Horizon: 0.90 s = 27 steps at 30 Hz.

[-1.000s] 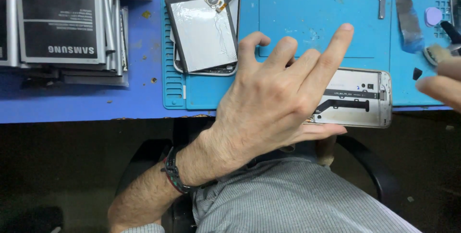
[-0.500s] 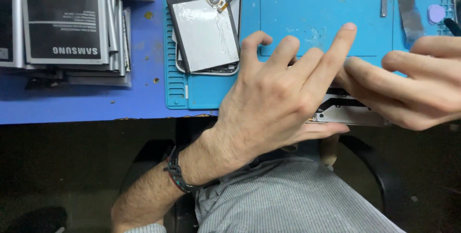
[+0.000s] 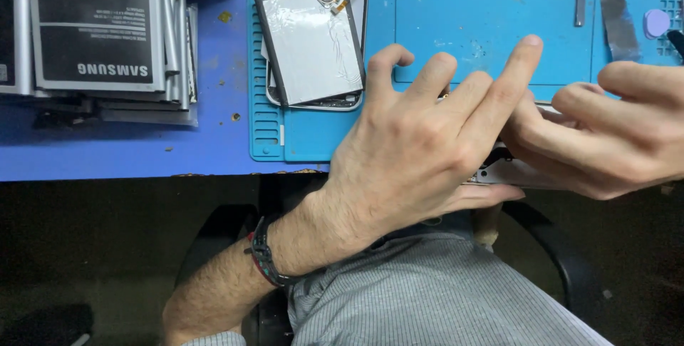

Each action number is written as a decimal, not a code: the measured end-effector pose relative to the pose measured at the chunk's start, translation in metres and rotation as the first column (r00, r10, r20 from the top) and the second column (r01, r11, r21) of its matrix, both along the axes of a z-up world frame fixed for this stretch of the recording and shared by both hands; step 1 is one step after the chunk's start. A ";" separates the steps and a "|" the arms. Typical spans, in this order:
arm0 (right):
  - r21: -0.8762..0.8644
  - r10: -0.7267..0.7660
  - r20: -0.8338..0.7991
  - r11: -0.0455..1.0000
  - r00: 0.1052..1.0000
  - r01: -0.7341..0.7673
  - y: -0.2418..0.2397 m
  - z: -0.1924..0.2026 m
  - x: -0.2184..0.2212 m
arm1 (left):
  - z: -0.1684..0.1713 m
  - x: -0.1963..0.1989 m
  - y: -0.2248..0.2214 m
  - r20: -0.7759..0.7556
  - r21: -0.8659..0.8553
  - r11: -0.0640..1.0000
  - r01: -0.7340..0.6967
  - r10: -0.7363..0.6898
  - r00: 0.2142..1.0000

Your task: Repairing a smartphone by manipulating internal components, peeling adhesive strips with tweezers, and preparing to install a battery.

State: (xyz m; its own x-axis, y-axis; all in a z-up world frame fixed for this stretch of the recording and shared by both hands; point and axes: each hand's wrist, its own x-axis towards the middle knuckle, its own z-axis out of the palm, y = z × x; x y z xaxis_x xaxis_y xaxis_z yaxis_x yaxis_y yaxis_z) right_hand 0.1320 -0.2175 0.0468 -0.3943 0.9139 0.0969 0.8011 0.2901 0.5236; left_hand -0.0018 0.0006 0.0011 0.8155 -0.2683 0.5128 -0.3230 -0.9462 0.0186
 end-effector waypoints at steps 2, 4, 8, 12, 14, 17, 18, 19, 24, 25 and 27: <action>-0.001 -0.024 -0.032 1.000 0.999 0.024 -0.002 -0.006 0.003 | 0.000 0.000 0.000 0.001 -0.014 1.000 0.006 -0.006 1.000; -0.002 -0.048 -0.063 0.999 0.997 0.048 0.000 -0.006 0.004 | -0.001 0.000 0.000 0.003 -0.026 1.000 0.011 -0.011 1.000; -0.116 0.025 0.063 0.993 0.998 -0.018 0.006 0.000 0.007 | 0.000 0.000 0.000 0.002 -0.019 1.000 0.004 -0.004 1.000; -0.109 -0.007 0.016 0.994 1.000 0.009 0.005 -0.002 0.011 | -0.004 -0.001 -0.002 -0.033 -0.115 0.993 0.021 -0.025 0.999; -0.117 -0.012 0.006 0.993 1.000 0.013 0.004 0.003 0.010 | -0.002 -0.001 -0.001 -0.011 -0.120 0.992 0.028 -0.030 0.999; -0.186 -0.092 -0.063 0.979 0.994 0.079 -0.012 0.009 0.011 | 0.007 0.000 0.003 0.002 -0.044 0.999 0.013 -0.013 1.000; -0.251 -0.171 -0.117 0.958 0.978 0.137 -0.022 0.011 0.012 | 0.012 0.001 0.003 -0.002 0.037 0.999 -0.008 0.008 1.000; -0.249 -0.174 -0.115 0.958 0.978 0.141 -0.038 0.008 0.015 | 0.011 0.001 0.002 0.000 0.038 0.999 -0.005 0.005 1.000; -0.311 -0.598 -0.404 0.801 0.692 0.512 -0.113 -0.022 0.020 | 0.004 -0.001 0.000 -0.002 -0.055 0.998 0.021 -0.021 1.000; -0.310 -0.599 -0.404 0.801 0.692 0.512 -0.154 -0.059 0.028 | 0.005 0.000 0.000 -0.002 -0.054 0.998 0.022 -0.022 1.000; -0.538 -0.979 -0.161 0.196 0.128 0.820 -0.267 -0.124 0.004 | 0.007 0.001 0.000 -0.020 -0.033 0.999 0.017 -0.017 1.000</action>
